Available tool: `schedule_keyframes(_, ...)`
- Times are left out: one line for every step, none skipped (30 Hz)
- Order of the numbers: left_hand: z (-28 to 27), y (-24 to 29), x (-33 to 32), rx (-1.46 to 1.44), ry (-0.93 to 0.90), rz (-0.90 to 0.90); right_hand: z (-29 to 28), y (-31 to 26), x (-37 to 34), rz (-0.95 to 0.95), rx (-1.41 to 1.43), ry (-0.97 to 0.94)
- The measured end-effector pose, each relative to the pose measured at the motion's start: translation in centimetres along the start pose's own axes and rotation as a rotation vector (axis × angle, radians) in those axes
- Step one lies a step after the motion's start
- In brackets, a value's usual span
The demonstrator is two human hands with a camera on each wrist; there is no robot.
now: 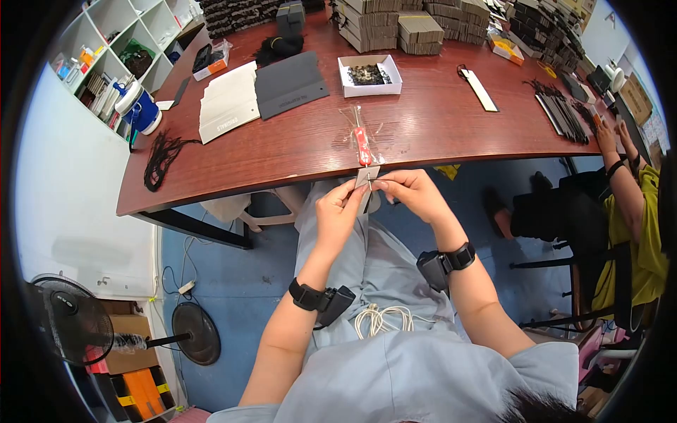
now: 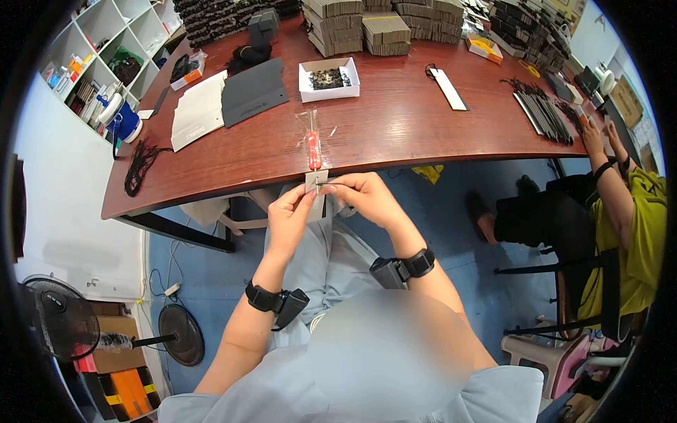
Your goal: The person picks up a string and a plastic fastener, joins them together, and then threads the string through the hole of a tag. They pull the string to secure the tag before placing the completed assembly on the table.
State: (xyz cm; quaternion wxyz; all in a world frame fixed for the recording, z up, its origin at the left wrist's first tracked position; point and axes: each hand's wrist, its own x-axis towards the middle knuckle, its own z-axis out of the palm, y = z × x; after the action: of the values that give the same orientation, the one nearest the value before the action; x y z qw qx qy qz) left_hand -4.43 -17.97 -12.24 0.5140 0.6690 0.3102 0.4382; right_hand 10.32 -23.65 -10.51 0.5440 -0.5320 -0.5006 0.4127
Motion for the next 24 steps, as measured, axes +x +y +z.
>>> schedule_keyframes(0.0, -0.1, 0.0, 0.001, -0.002, -0.001, -0.7, 0.4, 0.0, 0.000, 0.002, 0.001)
schedule_keyframes(-0.1, -0.3, 0.0, 0.002, -0.004, -0.001, -1.5, 0.7, 0.0, 0.054, 0.136, -0.039)
schedule_keyframes(-0.1, -0.4, 0.0, 0.003, -0.006, -0.001, -2.0, 1.1, -0.1, 0.108, 0.270, -0.081)
schedule_keyframes(-0.3, -0.5, 0.0, 0.004, -0.006, 0.000, -2.2, 1.4, -0.3, 0.131, 0.348, -0.046)
schedule_keyframes(-0.6, -0.6, 0.0, 0.067, -0.028, 0.074, -2.5, 1.8, -0.3, 0.131, 0.348, -0.046)
schedule_keyframes(-0.9, -0.7, -0.1, 0.130, -0.052, 0.148, -2.8, 2.3, -0.4, 0.165, 0.347, -0.066)
schedule_keyframes(-1.1, -0.5, -0.1, 0.130, -0.053, 0.146, -3.0, 2.4, -0.4, 0.200, 0.347, -0.084)
schedule_keyframes(-1.4, -0.3, -0.2, 0.168, -0.101, 0.213, -2.9, 2.6, -0.5, 0.201, 0.347, -0.082)
schedule_keyframes(-1.7, 0.1, -0.2, 0.206, -0.150, 0.281, -2.8, 2.7, -0.6, 0.183, 0.361, -0.091)
schedule_keyframes(-2.0, 0.4, -0.2, 0.205, -0.151, 0.280, -2.6, 2.6, -0.7, 0.165, 0.374, -0.101)
schedule_keyframes(-2.3, 0.8, -0.1, 0.270, -0.183, 0.393, -2.5, 2.3, -0.6, 0.166, 0.373, -0.101)
schedule_keyframes(-2.5, 1.2, 0.0, 0.334, -0.213, 0.505, -2.7, 1.9, -0.5, 0.162, 0.390, -0.141)
schedule_keyframes(-2.7, 1.4, -0.2, 0.333, -0.212, 0.505, -2.6, 1.2, -0.4, 0.158, 0.406, -0.181)
schedule_keyframes(-2.9, 1.5, -0.5, 0.360, -0.255, 0.523, -2.2, 0.5, -0.3, 0.159, 0.405, -0.180)
schedule_keyframes(-3.0, 1.6, -0.8, 0.385, -0.300, 0.541, -1.6, -0.2, 0.0, 0.101, 0.284, -0.193)
schedule_keyframes(-3.0, 1.6, -1.1, 0.381, -0.302, 0.541, -1.0, -0.6, 0.2, 0.045, 0.162, -0.203)
schedule_keyframes(-3.0, 1.6, -1.4, 0.392, -0.312, 0.542, -0.8, -0.6, 0.4, 0.046, 0.162, -0.201)
schedule_keyframes(-3.0, 1.6, -1.5, 0.403, -0.320, 0.542, -0.6, -0.5, 0.6, -0.012, 0.147, -0.266)
schedule_keyframes(-3.1, 1.6, -1.6, 0.402, -0.319, 0.542, -0.5, -0.5, 0.8, -0.070, 0.133, -0.332)
schedule_keyframes(-3.1, 1.5, -1.7, 0.390, -0.314, 0.523, -0.5, -0.9, 0.8, -0.070, 0.114, -0.337)
schedule_keyframes(-3.2, 1.5, -1.7, 0.378, -0.308, 0.504, -0.4, -1.0, 0.8, -0.069, 0.112, -0.339)
schedule_keyframes(-3.2, 1.4, -1.8, 0.376, -0.306, 0.504, -0.5, -1.0, 0.7, -0.053, 0.137, -0.328)
schedule_keyframes(-3.1, 1.3, -1.8, 0.370, -0.295, 0.507, -0.5, -1.1, 0.7, -0.037, 0.163, -0.315)
schedule_keyframes(-3.1, 1.2, -1.8, 0.362, -0.284, 0.509, -0.5, -1.4, 0.5, -0.036, 0.160, -0.316)
